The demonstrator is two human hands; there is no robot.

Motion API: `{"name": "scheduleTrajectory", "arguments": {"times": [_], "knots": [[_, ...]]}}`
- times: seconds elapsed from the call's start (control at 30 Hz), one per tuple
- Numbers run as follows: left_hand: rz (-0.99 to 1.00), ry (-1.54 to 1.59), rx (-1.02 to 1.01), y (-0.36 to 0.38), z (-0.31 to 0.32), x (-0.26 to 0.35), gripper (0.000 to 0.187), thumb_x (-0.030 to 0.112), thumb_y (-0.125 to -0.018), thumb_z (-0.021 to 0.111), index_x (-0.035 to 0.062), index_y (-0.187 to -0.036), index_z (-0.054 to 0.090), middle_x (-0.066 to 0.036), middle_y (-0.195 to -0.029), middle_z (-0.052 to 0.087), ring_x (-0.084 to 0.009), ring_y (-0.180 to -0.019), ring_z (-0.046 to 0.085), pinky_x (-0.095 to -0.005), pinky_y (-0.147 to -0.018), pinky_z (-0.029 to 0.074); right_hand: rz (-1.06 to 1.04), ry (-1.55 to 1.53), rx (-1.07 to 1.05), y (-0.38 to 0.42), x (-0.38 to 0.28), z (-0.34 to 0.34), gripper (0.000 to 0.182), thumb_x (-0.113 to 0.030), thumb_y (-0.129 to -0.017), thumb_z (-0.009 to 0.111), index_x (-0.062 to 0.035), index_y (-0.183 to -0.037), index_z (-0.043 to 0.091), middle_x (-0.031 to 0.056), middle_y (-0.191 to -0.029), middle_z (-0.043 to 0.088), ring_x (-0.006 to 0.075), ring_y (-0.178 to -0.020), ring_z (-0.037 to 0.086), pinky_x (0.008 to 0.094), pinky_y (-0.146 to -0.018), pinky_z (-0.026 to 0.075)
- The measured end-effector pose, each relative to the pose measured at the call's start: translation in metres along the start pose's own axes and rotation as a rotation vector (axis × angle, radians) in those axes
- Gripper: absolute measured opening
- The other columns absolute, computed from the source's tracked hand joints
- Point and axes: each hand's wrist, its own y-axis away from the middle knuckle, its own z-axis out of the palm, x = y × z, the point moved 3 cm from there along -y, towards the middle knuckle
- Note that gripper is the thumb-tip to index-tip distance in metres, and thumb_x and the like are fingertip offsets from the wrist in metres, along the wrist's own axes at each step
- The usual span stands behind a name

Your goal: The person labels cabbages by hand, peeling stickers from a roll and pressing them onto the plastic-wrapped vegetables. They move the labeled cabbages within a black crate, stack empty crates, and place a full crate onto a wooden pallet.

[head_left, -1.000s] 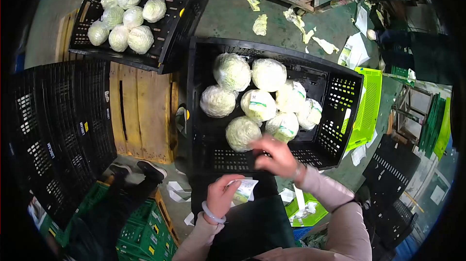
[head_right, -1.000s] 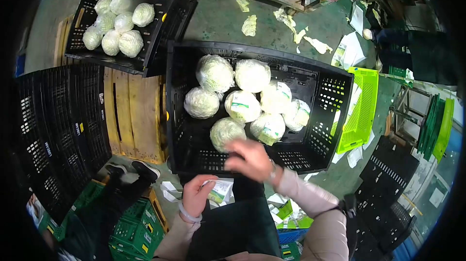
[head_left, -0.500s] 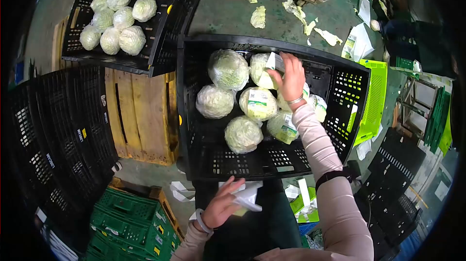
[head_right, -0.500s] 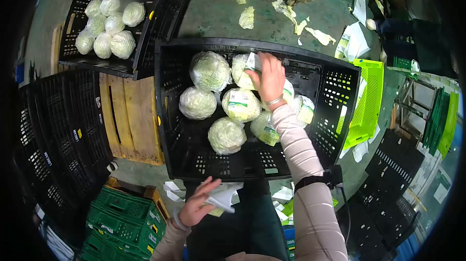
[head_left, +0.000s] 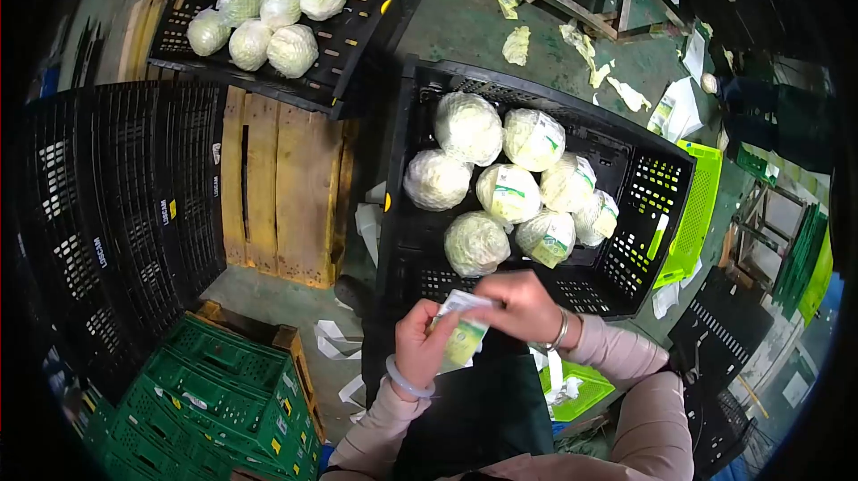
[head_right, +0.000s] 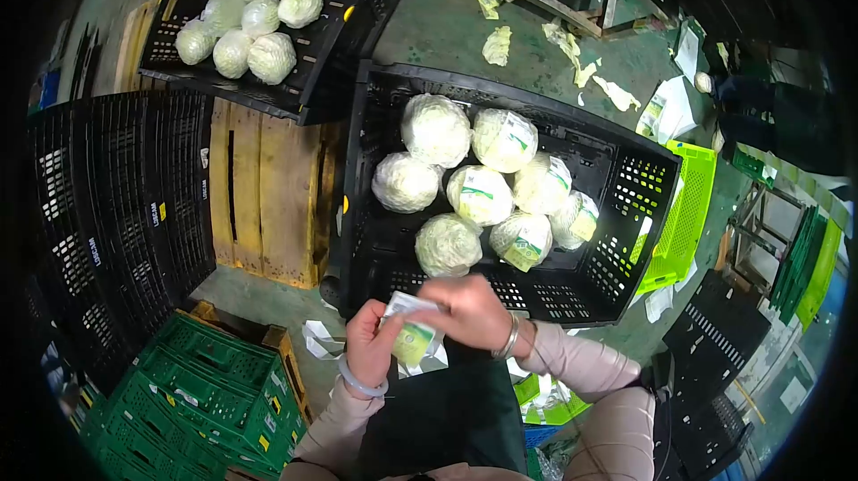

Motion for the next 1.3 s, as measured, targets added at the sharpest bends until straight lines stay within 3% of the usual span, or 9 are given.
{"name": "scheduleTrajectory", "arguments": {"times": [0.13,0.3,0.53,0.6,0.7,0.83,1.07,1.17,1.3], "knots": [[-0.019,-0.328,-0.126,-0.003,-0.02,-0.003,0.016,0.009,-0.086,0.053,0.0006,-0.1,0.056,-0.009,-0.084,0.065,-0.0148,-0.075,0.063,-0.0275,-0.065,0.048,0.041,0.267,0.61,-0.096,0.068,-0.055,0.019,-0.015,-0.08,0.062,-0.002,-0.09,0.053,0.0158,-0.078,0.057,0.0357,-0.073,0.057,0.0376,-0.059,0.045],[-0.006,-0.141,-0.652,0.029,-0.051,-0.039,0.023,0.001,-0.081,0.057,0.0024,-0.104,0.058,-0.011,-0.116,0.055,-0.0256,-0.115,0.047,-0.0367,-0.101,0.03,-0.052,0.864,0.585,-0.157,0.137,-0.059,0.044,-0.034,-0.068,0.07,-0.0102,-0.103,0.057,0.0074,-0.089,0.057,0.0281,-0.08,0.055,0.0385,-0.064,0.042],[0.209,-0.629,-0.222,0.042,-0.058,-0.021,0.009,0.007,-0.078,0.061,0.0004,-0.084,0.061,-0.014,-0.11,0.059,-0.0253,-0.116,0.047,-0.0376,-0.096,0.033,-0.054,0.92,0.653,-0.175,0.153,-0.019,0.061,-0.044,-0.073,0.062,-0.0054,-0.118,0.049,0.0109,-0.12,0.049,0.0288,-0.114,0.044,0.0443,-0.091,0.034],[-0.252,-0.13,-0.002,0.059,-0.067,-0.037,0.01,0.006,-0.081,0.059,-0.0009,-0.088,0.061,-0.012,-0.1,0.063,-0.0156,-0.105,0.054,-0.0298,-0.087,0.041,0.009,0.971,0.601,-0.17,0.142,-0.016,0.056,-0.04,-0.077,0.061,-0.0056,-0.119,0.048,0.0132,-0.123,0.048,0.0296,-0.117,0.042,0.0474,-0.095,0.033],[-0.174,0.09,0.054,0.046,-0.052,-0.008,0.015,0.003,-0.086,0.054,-0.0035,-0.099,0.059,-0.011,-0.097,0.063,-0.0119,-0.091,0.058,-0.0239,-0.076,0.046,-0.084,0.369,0.369,-0.108,0.061,0.001,0.059,-0.038,-0.08,0.059,-0.0041,-0.126,0.043,0.0157,-0.13,0.044,0.0322,-0.122,0.039,0.0423,-0.101,0.03],[-0.001,0.07,0.061,0.042,-0.05,-0.006,0.021,0.001,-0.086,0.054,-0.0027,-0.107,0.055,-0.008,-0.094,0.063,-0.0097,-0.082,0.058,-0.0222,-0.071,0.047,-0.006,0.024,-0.117,-0.022,-0.027,0.047,0.033,-0.03,-0.067,0.076,-0.0046,-0.084,0.063,0.0057,-0.067,0.06,0.0204,-0.059,0.06,0.0311,-0.056,0.047],[0.163,0.116,0.337,0.041,-0.029,0.01,0.011,-0.002,-0.083,0.056,0.0005,-0.093,0.053,0.0,-0.077,0.054,-0.0037,-0.068,0.048,-0.018,-0.062,0.039,0.008,0.185,0.175,-0.012,-0.044,0.044,0.019,-0.024,-0.077,0.066,-0.0059,-0.075,0.059,0.0083,-0.063,0.056,0.026,-0.055,0.056,0.0342,-0.05,0.043],[0.191,-0.113,-0.053,0.036,-0.048,-0.019,0.035,0.009,-0.078,0.06,0.0,-0.11,0.054,-0.014,-0.105,0.059,-0.0242,-0.098,0.055,-0.0316,-0.085,0.042,0.107,0.27,0.364,-0.011,-0.033,0.013,0.018,-0.021,-0.078,0.064,-0.0049,-0.073,0.058,0.011,-0.063,0.055,0.0276,-0.055,0.057,0.0356,-0.05,0.045],[0.584,-0.293,-0.039,0.028,-0.046,0.056,0.056,0.037,-0.078,0.065,0.0,-0.117,0.051,-0.02,-0.116,0.056,-0.0327,-0.116,0.047,-0.0377,-0.093,0.037,-0.413,0.401,-0.094,0.002,-0.07,0.052,0.016,-0.015,-0.064,0.061,-0.0151,-0.08,0.058,0.0003,-0.069,0.055,0.0172,-0.06,0.056,0.0274,-0.054,0.044]]}}
